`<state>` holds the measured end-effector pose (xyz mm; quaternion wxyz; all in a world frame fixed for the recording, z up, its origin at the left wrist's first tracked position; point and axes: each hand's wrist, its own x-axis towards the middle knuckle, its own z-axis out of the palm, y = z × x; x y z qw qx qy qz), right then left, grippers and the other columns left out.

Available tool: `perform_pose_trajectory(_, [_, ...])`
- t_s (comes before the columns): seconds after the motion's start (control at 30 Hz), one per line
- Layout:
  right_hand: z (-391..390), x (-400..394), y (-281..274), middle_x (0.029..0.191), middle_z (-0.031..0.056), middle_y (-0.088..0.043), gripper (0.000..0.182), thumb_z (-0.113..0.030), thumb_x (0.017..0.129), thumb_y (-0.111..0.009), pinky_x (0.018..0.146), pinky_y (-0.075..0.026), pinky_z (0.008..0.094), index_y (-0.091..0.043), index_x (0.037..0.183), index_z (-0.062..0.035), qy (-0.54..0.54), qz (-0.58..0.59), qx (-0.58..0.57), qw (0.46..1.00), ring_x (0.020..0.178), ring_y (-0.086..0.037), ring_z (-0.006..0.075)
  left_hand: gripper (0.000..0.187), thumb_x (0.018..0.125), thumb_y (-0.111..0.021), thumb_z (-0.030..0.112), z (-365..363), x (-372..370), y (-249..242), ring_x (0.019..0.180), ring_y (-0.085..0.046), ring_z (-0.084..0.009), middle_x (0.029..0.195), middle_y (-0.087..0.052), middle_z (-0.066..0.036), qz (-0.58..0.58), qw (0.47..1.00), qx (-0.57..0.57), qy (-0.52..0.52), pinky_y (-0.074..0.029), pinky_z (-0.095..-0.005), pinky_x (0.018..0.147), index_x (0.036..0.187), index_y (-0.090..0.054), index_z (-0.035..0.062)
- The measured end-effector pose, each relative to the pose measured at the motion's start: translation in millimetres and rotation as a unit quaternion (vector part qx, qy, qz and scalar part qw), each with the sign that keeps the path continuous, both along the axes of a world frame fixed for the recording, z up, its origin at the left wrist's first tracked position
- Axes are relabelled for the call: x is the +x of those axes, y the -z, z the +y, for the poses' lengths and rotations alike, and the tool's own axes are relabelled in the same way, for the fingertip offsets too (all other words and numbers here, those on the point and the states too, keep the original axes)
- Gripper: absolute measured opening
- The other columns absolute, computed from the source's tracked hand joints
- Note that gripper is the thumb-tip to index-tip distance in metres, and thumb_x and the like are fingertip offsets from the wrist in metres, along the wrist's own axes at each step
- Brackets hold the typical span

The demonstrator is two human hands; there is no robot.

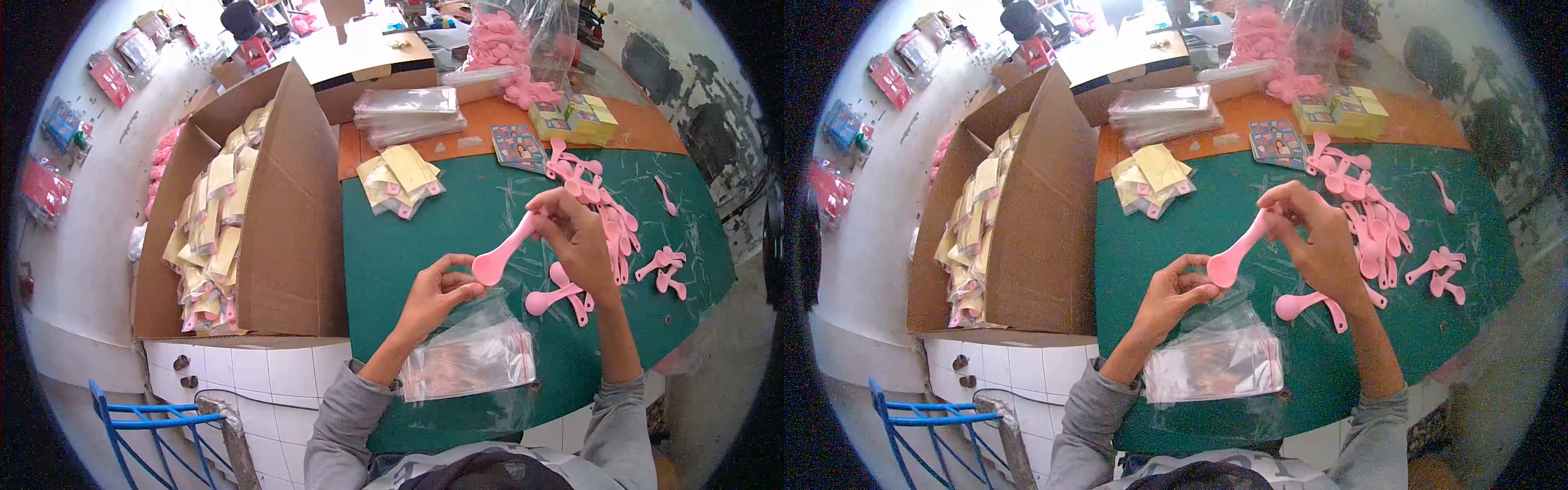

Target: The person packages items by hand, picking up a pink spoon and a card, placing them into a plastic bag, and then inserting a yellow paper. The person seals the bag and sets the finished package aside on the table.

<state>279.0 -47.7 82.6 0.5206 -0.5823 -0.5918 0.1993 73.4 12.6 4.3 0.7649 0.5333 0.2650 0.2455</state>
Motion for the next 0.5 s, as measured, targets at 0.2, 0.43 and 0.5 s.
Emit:
perform_pose_trajectory(0.2, [-0.7, -2.7, -1.9, 0.076, 0.0069, -0.060, 0.013, -0.004, 0.084, -0.057, 0.065, -0.049, 0.0250, -0.056, 0.097, -0.0021, -0.040, -0.013, -0.034, 0.999, 0.070, -0.061, 0.0120, 0.038, 0.082, -0.066, 0.010, 0.6, -0.4, 2.0, 0.081, -0.061, -0.0101, 0.094, -0.066, -0.009, 0.003, 1.000, 0.013, -0.009, -0.048, -0.0222, 0.073, 0.116, -0.050, 0.0006])
perform_pose_trajectory(0.43, [0.5, -18.4, 1.7, 0.078, 0.0112, -0.065, 0.017, -0.007, 0.082, -0.061, 0.066, -0.050, 0.0288, -0.053, 0.097, -0.0027, -0.071, -0.039, -0.088, 0.993, 0.073, -0.065, 0.0167, 0.032, 0.086, -0.061, 0.010, -2.9, 2.0, -0.3, 0.087, -0.061, -0.0098, 0.095, -0.065, -0.009, -0.031, 0.999, 0.004, -0.023, -0.048, -0.0213, 0.074, 0.115, -0.051, -0.0012])
perform_pose_trajectory(0.5, [-0.8, -21.3, 0.1, 0.079, 0.0116, -0.066, 0.019, -0.008, 0.082, -0.062, 0.067, -0.050, 0.0295, -0.052, 0.097, -0.0027, -0.085, -0.028, -0.111, 0.990, 0.075, -0.066, 0.0176, 0.031, 0.089, -0.057, 0.015, -1.3, 0.6, 1.6, 0.087, -0.060, -0.0100, 0.096, -0.064, -0.008, -0.042, 0.999, 0.000, 0.001, -0.048, -0.0218, 0.074, 0.115, -0.051, -0.0015])
